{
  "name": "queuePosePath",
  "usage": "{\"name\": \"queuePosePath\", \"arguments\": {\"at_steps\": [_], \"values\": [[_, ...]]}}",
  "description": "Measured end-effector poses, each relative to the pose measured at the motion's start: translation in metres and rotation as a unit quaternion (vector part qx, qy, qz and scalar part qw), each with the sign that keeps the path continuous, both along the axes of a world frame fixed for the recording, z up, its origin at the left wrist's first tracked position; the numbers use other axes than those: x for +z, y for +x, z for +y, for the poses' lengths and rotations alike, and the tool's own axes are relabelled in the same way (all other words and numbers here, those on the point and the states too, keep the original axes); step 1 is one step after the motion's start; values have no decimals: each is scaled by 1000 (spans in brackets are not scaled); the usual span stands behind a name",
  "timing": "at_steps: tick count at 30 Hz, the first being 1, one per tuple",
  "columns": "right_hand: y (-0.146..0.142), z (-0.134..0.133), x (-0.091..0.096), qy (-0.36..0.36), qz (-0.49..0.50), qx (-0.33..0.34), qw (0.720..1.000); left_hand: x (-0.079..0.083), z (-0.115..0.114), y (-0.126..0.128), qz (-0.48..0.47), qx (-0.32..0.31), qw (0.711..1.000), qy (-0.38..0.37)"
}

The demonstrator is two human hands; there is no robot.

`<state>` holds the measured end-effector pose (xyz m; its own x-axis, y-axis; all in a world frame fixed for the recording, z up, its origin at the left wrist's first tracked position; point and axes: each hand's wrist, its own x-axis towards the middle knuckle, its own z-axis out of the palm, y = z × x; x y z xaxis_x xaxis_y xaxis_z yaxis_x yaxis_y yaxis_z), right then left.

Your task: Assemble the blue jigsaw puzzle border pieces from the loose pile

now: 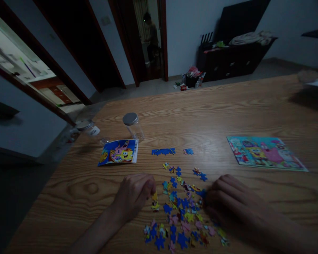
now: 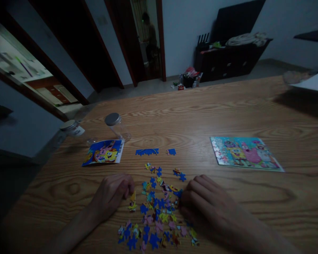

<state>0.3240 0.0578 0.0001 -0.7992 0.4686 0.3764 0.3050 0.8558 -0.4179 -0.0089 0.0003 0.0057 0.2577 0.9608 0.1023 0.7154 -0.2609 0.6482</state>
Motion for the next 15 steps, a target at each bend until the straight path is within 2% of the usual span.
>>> {"name": "queuePosePath", "arguments": {"at_steps": [9,15], "values": [[0,-1,4,-41,-35,-10,998,0,0,0,3,-8,1000,5],[1,1,8,-41,-28,-5,999,1,1,0,4,-6,1000,4]]}}
